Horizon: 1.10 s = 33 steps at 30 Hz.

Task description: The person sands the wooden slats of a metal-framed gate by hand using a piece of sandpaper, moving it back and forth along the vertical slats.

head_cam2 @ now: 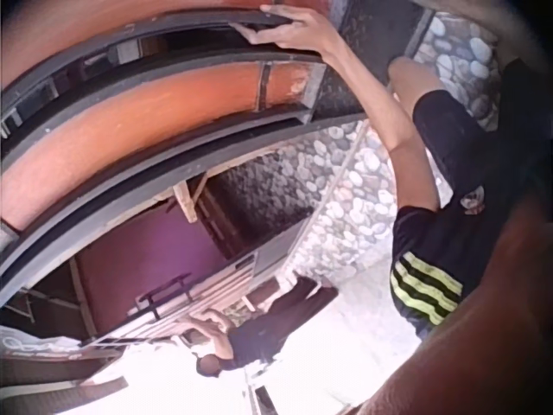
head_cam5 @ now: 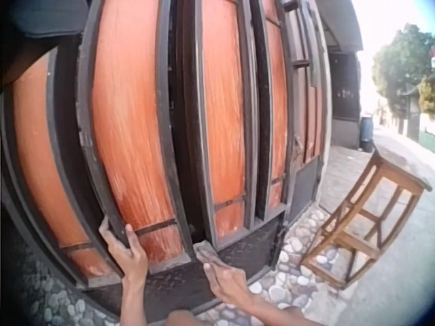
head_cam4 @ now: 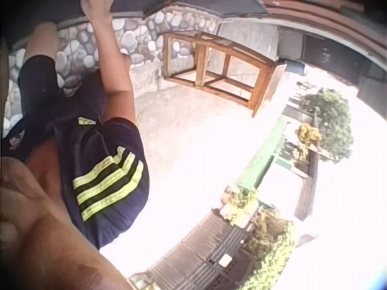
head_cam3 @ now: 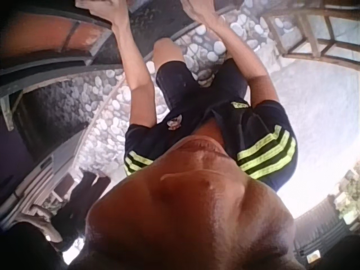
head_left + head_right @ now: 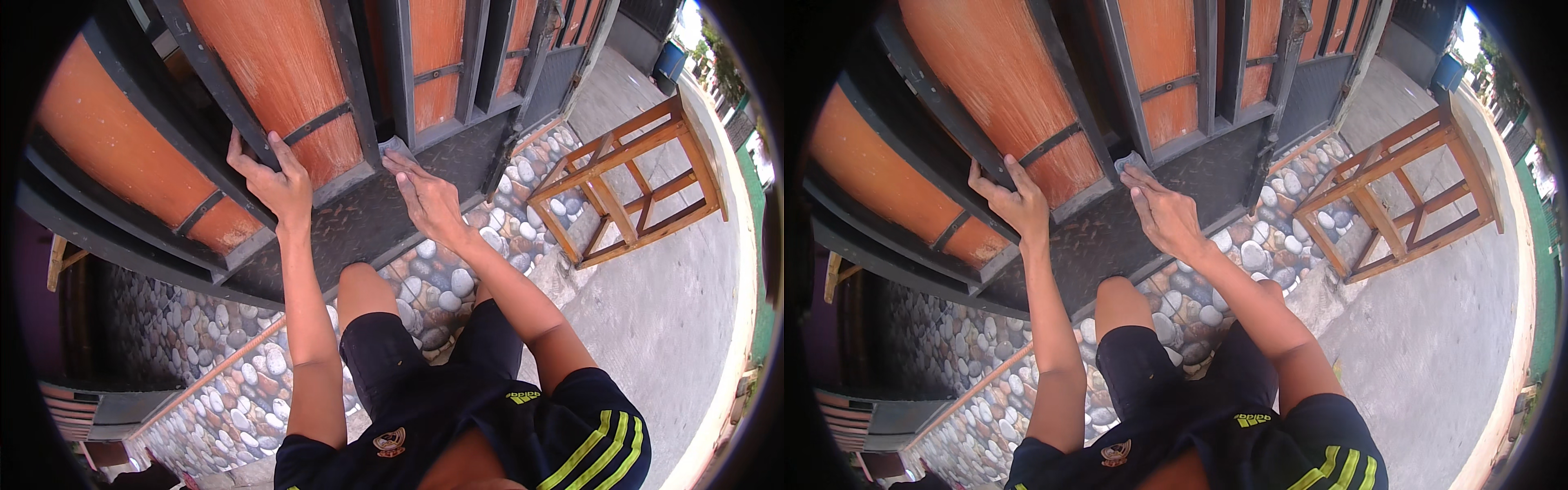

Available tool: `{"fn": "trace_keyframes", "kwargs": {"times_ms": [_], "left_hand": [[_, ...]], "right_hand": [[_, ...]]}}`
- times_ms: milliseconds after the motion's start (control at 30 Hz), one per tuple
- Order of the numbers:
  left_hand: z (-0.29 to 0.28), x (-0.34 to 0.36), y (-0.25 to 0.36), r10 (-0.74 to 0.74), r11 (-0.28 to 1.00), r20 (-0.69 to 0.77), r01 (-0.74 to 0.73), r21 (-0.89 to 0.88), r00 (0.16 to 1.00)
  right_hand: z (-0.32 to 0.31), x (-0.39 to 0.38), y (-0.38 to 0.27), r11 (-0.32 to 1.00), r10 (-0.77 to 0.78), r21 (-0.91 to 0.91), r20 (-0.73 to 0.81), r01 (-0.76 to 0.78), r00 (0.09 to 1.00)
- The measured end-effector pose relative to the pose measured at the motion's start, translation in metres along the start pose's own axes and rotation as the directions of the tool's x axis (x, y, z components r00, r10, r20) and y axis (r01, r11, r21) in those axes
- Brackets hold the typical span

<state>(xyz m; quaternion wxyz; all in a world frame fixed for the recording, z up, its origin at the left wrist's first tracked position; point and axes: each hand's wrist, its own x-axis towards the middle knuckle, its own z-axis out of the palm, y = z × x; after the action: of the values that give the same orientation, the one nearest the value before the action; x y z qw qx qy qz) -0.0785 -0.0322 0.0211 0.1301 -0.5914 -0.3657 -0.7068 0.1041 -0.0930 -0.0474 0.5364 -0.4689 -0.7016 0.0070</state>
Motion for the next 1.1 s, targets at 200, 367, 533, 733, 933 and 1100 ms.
{"fn": "trace_keyframes", "kwargs": {"times_ms": [200, 367, 533, 733, 933, 1100], "left_hand": [[0.005, 0.0, 0.002, -0.054, 0.997, 0.024, 0.055, -0.05, 0.998], [-0.001, 0.001, 0.004, -0.034, 0.999, 0.01, 0.034, -0.029, 0.999], [0.004, -0.005, 0.005, -0.086, 0.992, 0.049, 0.09, -0.085, 0.995], [0.0, 0.002, 0.006, -0.067, 0.997, 0.022, 0.067, -0.026, 0.998], [0.002, -0.002, 0.008, -0.123, 0.988, 0.059, 0.128, -0.085, 0.991], [-0.003, 0.001, 0.01, -0.128, 0.99, 0.033, 0.13, -0.049, 0.991]], "right_hand": [[-0.002, 0.031, 0.003, 0.973, 0.214, -0.128, 0.206, -0.19, 0.955], [-0.009, -0.001, -0.002, 0.999, -0.008, -0.034, 0.021, 0.009, 1.0], [-0.004, 0.019, 0.007, 0.992, 0.087, -0.094, 0.076, -0.08, 0.993], [-0.003, 0.004, -0.004, 0.998, 0.037, -0.043, 0.001, -0.037, 0.999], [0.009, 0.024, 0.008, 0.977, 0.14, -0.182, 0.129, -0.115, 0.982], [0.002, 0.002, -0.002, 0.996, 0.076, -0.041, 0.028, -0.075, 0.997]]}}
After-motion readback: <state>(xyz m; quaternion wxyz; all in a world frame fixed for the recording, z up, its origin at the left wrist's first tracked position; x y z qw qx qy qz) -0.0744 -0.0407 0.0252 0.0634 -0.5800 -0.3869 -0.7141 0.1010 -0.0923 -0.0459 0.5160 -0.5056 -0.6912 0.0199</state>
